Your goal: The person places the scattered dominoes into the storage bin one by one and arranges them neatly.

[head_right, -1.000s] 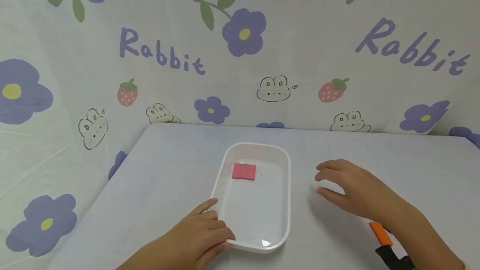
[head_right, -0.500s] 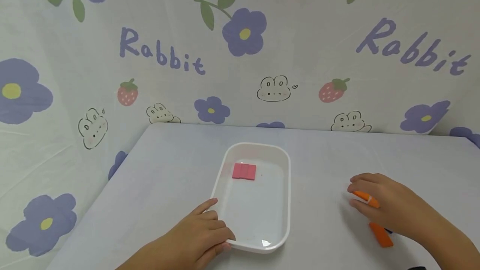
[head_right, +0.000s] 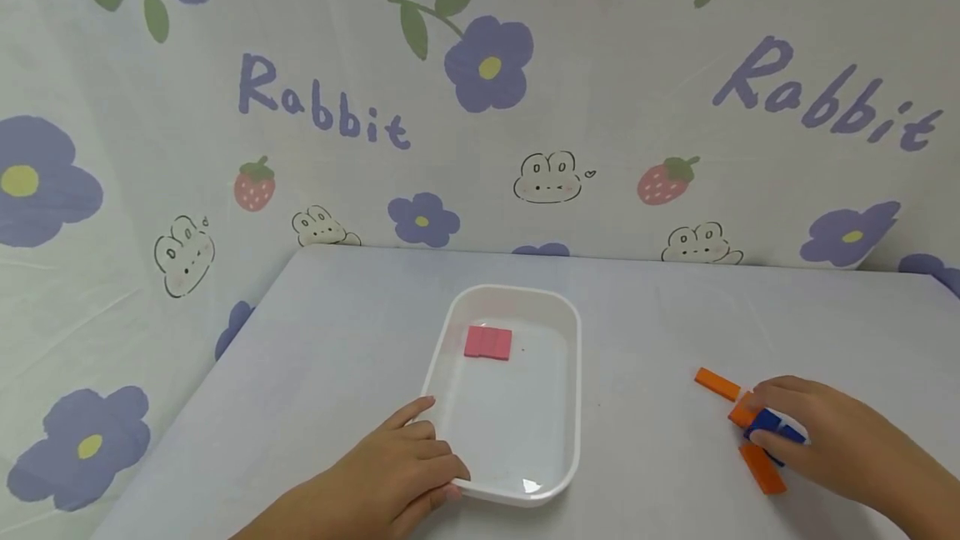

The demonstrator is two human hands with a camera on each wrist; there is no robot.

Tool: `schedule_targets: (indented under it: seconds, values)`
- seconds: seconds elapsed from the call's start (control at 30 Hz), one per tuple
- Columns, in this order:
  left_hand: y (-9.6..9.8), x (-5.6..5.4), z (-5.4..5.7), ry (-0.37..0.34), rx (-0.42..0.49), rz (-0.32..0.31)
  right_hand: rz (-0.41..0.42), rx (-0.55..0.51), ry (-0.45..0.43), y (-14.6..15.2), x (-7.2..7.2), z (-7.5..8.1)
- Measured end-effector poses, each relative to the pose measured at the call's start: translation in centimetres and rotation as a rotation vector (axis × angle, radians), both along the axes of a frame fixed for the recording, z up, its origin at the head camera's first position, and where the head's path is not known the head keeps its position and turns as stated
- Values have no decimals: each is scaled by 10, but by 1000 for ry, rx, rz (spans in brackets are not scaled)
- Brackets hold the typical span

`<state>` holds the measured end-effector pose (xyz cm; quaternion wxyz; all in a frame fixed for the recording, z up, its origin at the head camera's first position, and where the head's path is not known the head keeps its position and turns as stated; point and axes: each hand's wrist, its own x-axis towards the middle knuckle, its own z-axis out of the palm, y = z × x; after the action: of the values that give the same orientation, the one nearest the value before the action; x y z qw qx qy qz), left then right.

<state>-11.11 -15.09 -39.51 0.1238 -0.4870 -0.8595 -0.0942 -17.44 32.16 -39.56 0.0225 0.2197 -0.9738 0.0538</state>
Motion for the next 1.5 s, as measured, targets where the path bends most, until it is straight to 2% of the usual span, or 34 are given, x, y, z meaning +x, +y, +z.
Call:
schedule_targets:
  seconds: [0.27, 0.67, 0.97, 1.2, 1.5]
  values:
    - [0, 0, 0, 7, 3, -2, -59, 48, -80, 4, -2, -2]
    - [0, 0, 1, -12, 1, 3, -29, 28, -43, 7, -4, -11]
    - [1, 1, 1, -18, -2, 2, -48, 42, -76, 7, -3, -15]
    - [1, 1, 1, -32, -9, 10, -38, 51, -64, 5, -4, -16]
    - [1, 1, 1, -37, -20, 17, -14, 14, -18, 7, -3, -17]
